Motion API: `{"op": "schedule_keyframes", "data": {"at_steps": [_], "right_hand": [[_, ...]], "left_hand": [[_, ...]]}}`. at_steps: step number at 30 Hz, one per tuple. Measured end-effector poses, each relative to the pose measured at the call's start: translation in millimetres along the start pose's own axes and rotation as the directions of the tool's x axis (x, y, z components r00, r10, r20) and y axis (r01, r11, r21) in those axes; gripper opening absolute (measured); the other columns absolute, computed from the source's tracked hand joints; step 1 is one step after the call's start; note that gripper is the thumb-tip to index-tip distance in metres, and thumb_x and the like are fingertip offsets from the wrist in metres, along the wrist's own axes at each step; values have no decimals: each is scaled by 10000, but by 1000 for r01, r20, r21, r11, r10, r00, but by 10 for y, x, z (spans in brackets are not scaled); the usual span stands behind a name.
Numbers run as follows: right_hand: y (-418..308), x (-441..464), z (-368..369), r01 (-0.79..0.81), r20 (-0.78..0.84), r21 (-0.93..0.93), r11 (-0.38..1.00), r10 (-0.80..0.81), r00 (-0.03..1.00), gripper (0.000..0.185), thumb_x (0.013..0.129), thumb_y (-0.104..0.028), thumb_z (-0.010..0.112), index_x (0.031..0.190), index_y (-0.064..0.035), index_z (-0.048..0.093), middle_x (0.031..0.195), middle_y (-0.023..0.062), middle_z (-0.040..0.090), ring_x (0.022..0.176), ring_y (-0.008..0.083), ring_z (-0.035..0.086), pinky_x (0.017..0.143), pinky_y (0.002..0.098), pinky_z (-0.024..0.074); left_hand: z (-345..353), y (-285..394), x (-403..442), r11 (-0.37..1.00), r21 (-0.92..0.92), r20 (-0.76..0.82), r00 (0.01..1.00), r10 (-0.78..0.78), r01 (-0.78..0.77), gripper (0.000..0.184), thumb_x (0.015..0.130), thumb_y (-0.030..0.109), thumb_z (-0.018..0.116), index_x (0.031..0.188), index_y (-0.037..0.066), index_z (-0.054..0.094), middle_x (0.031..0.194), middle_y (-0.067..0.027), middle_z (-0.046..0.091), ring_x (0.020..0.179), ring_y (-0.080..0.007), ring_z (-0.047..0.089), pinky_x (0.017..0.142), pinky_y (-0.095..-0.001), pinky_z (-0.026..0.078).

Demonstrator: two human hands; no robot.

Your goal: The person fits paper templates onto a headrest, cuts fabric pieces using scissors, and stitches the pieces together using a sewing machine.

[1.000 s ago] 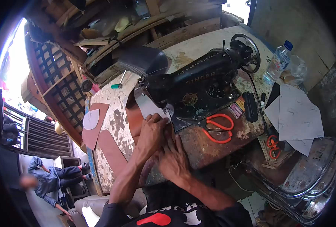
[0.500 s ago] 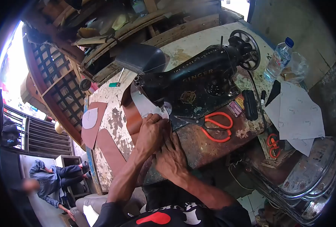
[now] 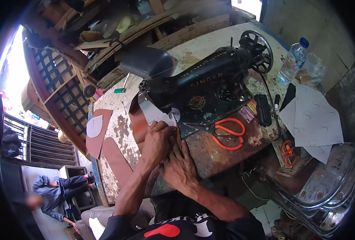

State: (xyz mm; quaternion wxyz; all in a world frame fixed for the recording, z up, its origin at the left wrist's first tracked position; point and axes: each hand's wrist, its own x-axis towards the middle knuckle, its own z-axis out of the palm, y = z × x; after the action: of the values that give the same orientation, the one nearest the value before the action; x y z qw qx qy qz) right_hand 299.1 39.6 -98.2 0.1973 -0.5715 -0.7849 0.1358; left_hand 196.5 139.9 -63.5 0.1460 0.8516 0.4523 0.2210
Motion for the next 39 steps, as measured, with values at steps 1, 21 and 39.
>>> {"op": "schedule_keyframes", "data": {"at_steps": [1, 21, 39], "right_hand": [[-1, 8, -14, 8, -1, 0, 1000, -8, 1000, 693, 931, -425, 652, 1462, 13, 572, 1547, 304, 462, 1558, 412, 288, 1284, 587, 152], [67, 211, 100, 16, 31, -85, 996, -14, 999, 718, 942, -464, 622, 1504, -26, 540, 1557, 239, 500, 1556, 417, 277, 1284, 603, 87], [-42, 94, -67, 12, -76, 39, 999, -9, 997, 650, 1005, -442, 604, 1461, 17, 543, 1558, 228, 481, 1527, 368, 357, 1257, 592, 228]], "left_hand": [[2, 1, 0, 1000, 18, 10, 1000, 3, -3, 285, 781, 7, 646, 1043, 10, 759, 992, -147, 659, 990, -356, 593, 889, -457, 490], [-19, 82, 134, 993, 112, 32, 999, -26, 23, 355, 826, 25, 604, 1147, -4, 752, 1028, -172, 674, 1033, -366, 603, 921, -437, 500], [-303, -460, 87, 945, 269, -2, 981, 194, -186, 418, 863, 137, 764, 1278, 177, 740, 1255, -117, 634, 1211, -365, 509, 1061, -506, 389]]}}
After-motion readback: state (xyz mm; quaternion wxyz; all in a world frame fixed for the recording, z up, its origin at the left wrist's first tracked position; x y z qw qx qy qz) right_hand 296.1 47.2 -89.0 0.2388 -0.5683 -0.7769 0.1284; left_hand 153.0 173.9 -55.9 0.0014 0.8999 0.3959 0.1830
